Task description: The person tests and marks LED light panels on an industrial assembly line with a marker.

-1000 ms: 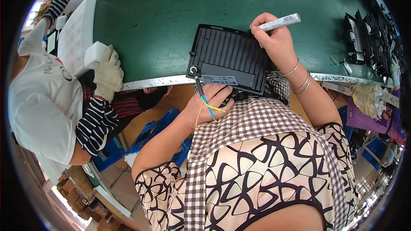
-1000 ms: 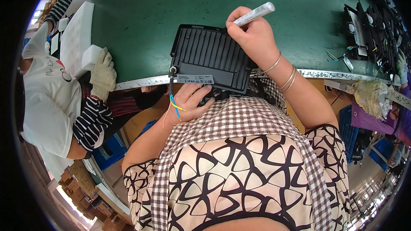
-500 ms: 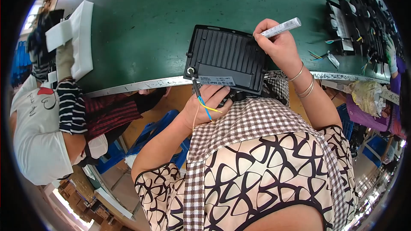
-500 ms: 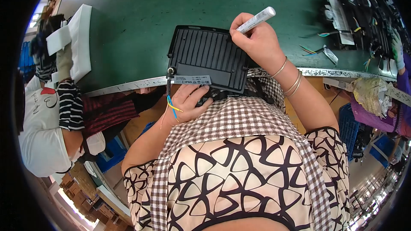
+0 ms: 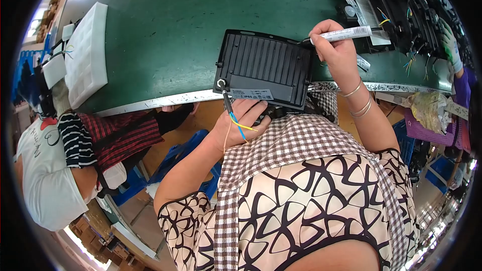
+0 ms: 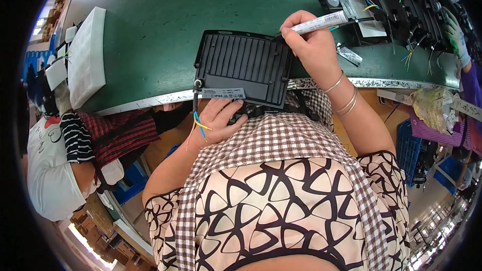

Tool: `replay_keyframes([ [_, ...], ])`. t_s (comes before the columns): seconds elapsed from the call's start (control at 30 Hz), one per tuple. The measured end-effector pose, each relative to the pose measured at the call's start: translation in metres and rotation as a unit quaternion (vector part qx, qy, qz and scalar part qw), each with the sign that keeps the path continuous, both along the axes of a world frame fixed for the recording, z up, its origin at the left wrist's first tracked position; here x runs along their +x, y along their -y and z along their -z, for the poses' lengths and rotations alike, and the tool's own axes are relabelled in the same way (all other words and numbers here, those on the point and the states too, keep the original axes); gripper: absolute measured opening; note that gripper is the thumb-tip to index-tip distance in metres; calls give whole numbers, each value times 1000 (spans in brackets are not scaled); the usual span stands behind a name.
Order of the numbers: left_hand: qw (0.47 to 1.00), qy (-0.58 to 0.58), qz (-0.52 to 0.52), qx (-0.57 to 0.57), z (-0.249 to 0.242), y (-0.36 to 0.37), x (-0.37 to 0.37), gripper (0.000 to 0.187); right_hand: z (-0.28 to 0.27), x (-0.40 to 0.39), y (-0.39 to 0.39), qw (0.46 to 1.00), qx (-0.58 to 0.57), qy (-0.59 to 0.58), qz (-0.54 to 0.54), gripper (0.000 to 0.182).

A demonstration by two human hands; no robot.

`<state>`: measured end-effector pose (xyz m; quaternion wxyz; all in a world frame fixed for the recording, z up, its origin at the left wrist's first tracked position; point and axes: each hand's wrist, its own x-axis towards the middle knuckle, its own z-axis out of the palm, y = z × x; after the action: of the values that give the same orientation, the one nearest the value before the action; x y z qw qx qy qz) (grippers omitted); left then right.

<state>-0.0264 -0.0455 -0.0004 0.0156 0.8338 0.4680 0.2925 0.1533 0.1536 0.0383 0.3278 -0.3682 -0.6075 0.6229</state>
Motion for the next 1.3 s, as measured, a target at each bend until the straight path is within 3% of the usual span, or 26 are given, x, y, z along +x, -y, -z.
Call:
replay_keyframes([
  [0.4,1000,-10,4,13,-2,-1,-2,22,-14,38,30,993,65,82,-53,4],
  [0.63,1000,4,-6,18,-2,-2,0,23,-28,44,59,957,210,156,-129,7],
  [0.77,1000,-3,-11,25,2,-1,0,21,-21,47,63,966,146,160,-142,7],
  [1.07,1000,-9,-12,16,1,-1,0,22,-17,45,64,967,157,162,-123,7],
  [1.17,1000,-6,-12,4,2,0,0,22,-9,45,65,987,52,124,-93,7],
  [1.3,1000,-7,-13,5,-1,-1,1,24,-6,43,61,989,51,114,-75,6],
])
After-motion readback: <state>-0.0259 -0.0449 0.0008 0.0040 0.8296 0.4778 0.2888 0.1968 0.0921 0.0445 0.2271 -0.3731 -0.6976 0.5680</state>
